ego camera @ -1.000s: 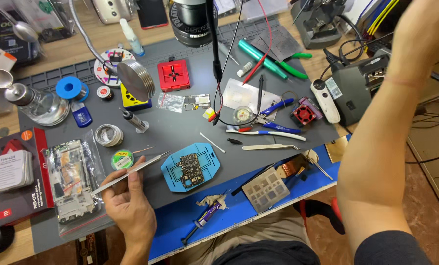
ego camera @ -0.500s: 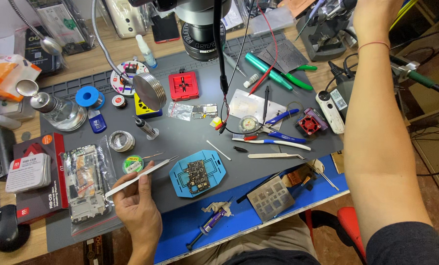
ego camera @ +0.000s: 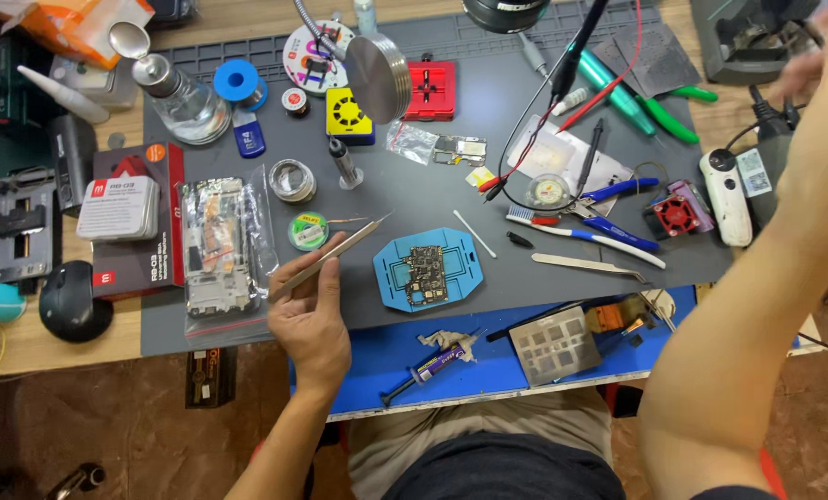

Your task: The person uses a soldering iron and tweezers to work on a circuit board, then handles small electronic components and wires.

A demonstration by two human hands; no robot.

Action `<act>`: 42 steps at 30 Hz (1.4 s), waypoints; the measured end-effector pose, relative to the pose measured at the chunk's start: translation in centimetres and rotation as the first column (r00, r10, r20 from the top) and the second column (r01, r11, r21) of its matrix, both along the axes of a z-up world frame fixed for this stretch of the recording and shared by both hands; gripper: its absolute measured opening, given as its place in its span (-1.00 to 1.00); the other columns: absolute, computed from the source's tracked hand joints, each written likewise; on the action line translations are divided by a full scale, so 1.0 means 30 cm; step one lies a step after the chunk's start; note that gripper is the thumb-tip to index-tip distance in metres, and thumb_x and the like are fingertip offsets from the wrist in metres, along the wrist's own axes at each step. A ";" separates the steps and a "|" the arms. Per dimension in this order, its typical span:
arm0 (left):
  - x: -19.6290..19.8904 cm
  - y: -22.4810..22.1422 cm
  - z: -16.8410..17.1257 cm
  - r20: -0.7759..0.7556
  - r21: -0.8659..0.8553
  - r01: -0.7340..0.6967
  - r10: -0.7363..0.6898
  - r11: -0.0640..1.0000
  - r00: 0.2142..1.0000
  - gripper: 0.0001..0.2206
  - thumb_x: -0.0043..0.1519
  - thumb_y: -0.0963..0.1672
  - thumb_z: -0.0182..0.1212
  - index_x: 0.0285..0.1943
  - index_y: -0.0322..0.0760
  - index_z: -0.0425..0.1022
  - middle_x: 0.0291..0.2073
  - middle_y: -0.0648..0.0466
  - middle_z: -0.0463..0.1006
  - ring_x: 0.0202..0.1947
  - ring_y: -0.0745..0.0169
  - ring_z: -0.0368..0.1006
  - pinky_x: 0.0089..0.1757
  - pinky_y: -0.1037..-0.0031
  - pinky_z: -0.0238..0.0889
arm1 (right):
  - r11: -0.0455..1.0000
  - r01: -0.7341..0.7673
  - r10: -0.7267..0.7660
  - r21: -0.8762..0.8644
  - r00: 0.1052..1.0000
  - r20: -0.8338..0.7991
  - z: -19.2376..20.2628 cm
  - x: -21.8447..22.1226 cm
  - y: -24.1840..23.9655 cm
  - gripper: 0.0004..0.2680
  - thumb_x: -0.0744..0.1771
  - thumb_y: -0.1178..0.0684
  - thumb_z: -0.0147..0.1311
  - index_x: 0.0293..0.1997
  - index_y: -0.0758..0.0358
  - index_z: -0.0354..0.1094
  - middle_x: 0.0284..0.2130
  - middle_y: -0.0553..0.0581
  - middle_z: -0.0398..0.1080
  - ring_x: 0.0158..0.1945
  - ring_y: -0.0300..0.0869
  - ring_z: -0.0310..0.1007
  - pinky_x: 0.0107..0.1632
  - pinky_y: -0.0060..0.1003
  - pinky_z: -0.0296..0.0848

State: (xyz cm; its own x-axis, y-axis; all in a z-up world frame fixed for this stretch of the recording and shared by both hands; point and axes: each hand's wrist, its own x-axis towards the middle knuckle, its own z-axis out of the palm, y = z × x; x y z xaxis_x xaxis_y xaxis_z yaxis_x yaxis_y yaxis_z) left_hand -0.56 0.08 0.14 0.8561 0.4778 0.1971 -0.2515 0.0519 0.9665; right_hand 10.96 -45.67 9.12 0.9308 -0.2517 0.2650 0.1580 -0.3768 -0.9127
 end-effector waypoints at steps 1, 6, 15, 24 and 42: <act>-0.007 -0.007 0.005 0.070 0.072 -0.001 -0.004 0.997 0.998 -0.87 0.38 -0.28 0.19 0.04 -0.43 0.37 0.02 -0.37 0.64 0.17 -0.07 0.53 0.18 0.23 0.43 | 0.999 -0.028 0.029 0.026 0.999 -0.015 -0.016 -0.055 0.152 -0.82 0.65 -0.05 -0.06 0.15 0.21 0.37 -0.16 0.29 0.48 -0.35 -0.08 0.54 -0.31 -0.34 0.51; -0.057 -0.067 0.017 0.327 0.362 -0.038 -0.088 0.931 0.941 -0.88 0.31 -0.30 0.26 -0.03 -0.34 0.53 0.03 -0.27 0.65 0.15 -0.11 0.57 0.21 0.12 0.42 | 0.885 -0.386 0.462 0.260 0.794 -0.394 -0.096 -0.351 0.642 -0.73 0.43 0.04 -0.09 -0.05 0.43 0.55 -0.44 0.37 0.62 -0.52 -0.10 0.53 -0.36 -0.18 0.56; -0.086 -0.118 -0.040 0.447 0.770 -0.106 -0.414 0.629 0.793 -0.60 0.22 -0.14 0.47 0.26 -0.16 0.57 0.26 -0.04 0.57 0.33 -0.11 0.47 0.34 -0.01 0.20 | 0.721 -0.263 0.461 0.642 0.873 -0.161 -0.240 -0.435 0.804 -0.69 0.49 -0.01 -0.19 0.06 0.42 0.49 -0.26 0.28 0.56 -0.13 -0.05 0.60 0.15 -0.05 0.50; 0.009 -0.043 -0.048 -0.014 0.922 0.143 -0.337 0.360 0.941 0.02 0.01 0.10 0.61 0.55 -0.51 0.13 0.37 -0.31 0.39 0.52 -0.31 0.08 0.43 -0.17 -0.43 | 0.905 -0.124 0.088 -0.407 0.990 -0.106 -0.174 -0.427 0.650 -0.79 0.49 0.11 -0.05 0.24 0.38 0.40 -0.31 0.40 0.39 -0.19 0.30 0.46 -0.07 0.14 0.43; 0.015 -0.012 -0.066 -0.022 0.766 0.284 -0.417 0.577 0.909 -0.05 -0.04 -0.11 0.66 0.51 -0.36 0.11 0.35 -0.17 0.39 0.41 -0.21 0.29 0.43 -0.03 -0.02 | 0.889 -0.098 0.193 -0.447 0.966 0.173 -0.248 -0.362 0.748 -0.87 0.45 0.09 0.12 0.07 0.19 0.53 -0.28 0.07 0.38 -0.26 -0.08 0.39 -0.17 -0.24 0.41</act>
State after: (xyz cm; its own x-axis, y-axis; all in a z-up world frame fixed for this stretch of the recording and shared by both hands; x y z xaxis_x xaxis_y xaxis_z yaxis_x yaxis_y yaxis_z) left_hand -0.10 -0.28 -1.84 0.8532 -0.2194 0.4733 -0.5097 -0.5438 0.6667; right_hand 0.09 -23.24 1.69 0.8598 0.0660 0.5064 0.4088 -0.6832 -0.6051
